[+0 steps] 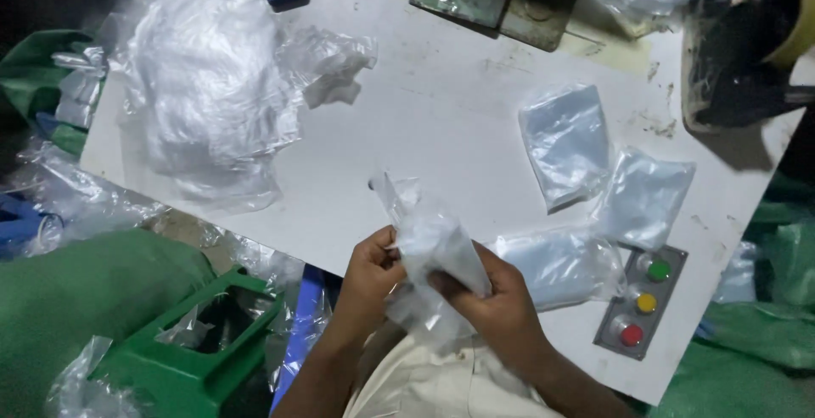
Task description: Folding and stacking small plastic bags on a work table
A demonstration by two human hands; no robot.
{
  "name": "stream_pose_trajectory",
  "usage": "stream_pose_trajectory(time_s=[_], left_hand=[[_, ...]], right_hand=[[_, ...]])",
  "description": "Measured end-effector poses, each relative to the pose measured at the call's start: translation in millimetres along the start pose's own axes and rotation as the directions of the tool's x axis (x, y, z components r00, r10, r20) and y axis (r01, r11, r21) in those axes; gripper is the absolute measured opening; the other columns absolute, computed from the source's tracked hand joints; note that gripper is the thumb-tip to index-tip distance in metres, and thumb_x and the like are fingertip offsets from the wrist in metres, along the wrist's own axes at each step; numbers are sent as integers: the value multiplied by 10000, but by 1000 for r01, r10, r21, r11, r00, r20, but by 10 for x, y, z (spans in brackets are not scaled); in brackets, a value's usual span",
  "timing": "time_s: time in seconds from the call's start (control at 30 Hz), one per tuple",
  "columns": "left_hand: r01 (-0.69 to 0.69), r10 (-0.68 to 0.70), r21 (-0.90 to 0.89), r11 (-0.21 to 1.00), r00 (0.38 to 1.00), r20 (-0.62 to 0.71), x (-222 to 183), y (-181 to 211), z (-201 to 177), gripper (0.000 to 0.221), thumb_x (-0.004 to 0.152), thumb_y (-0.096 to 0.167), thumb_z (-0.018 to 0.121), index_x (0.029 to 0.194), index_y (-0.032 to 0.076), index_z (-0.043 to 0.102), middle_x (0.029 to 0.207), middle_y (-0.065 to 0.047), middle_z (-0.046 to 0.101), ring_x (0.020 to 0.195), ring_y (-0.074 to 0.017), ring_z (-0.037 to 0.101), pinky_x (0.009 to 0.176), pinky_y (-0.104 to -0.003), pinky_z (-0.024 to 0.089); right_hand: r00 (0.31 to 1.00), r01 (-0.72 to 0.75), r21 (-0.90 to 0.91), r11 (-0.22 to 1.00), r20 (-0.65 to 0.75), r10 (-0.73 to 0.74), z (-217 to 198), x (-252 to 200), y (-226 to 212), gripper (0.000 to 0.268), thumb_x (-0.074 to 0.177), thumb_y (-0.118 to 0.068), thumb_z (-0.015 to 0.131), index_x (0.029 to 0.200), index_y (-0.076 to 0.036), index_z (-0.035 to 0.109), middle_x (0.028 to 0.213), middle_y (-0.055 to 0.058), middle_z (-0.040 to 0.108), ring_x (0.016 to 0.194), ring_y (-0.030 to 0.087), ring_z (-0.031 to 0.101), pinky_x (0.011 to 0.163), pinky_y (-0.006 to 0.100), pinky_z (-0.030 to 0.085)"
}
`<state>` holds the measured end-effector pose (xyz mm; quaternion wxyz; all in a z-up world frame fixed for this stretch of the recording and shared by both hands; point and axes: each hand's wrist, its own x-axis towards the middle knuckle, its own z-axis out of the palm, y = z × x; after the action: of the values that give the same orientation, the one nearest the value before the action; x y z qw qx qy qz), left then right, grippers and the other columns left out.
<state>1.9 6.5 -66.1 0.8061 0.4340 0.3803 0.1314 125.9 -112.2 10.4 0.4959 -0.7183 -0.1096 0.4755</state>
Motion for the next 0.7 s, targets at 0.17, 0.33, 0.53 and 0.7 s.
stream_pose_trajectory(time_s=[0.17,0.33,0.53,0.7], left_hand=[[-2,-54,-390,921,990,-131,48,96,10,325,964,372,656,961,51,605,734,-46,601,582,-148,556,545,-286,481],[-294,295,59,954,882,-367,-4,70,83,259,809,38,842,880,121,607,804,3,673,758,-94,629,677,-230,539],[360,-397,-214,908,901,-173,73,338,373,570,893,498,576,1107,-21,673,1019,-173,725,961,-291,683,866,-440,571],[-67,43,-130,989,982,-183,81,101,288,206,994,268,676,852,123,641,683,23,585,572,-86,503,495,-251,422]], right_hand=[[987,34,108,994,-160,-16,-109,123,192,204,835,-179,808,994,-54,781,821,5,719,799,121,647,730,274,535],[966,194,101,976,-193,-172,-143,36,263,344,836,-188,797,1152,-71,727,973,34,764,925,142,705,819,283,597],[993,-52,142,988,-95,66,-182,67,63,413,798,-249,785,1175,-85,740,1027,53,808,976,174,733,886,316,582],[807,474,-201,857,-290,-514,-102,96,339,260,894,-98,762,1133,-33,683,1093,42,621,893,149,639,744,241,499]])
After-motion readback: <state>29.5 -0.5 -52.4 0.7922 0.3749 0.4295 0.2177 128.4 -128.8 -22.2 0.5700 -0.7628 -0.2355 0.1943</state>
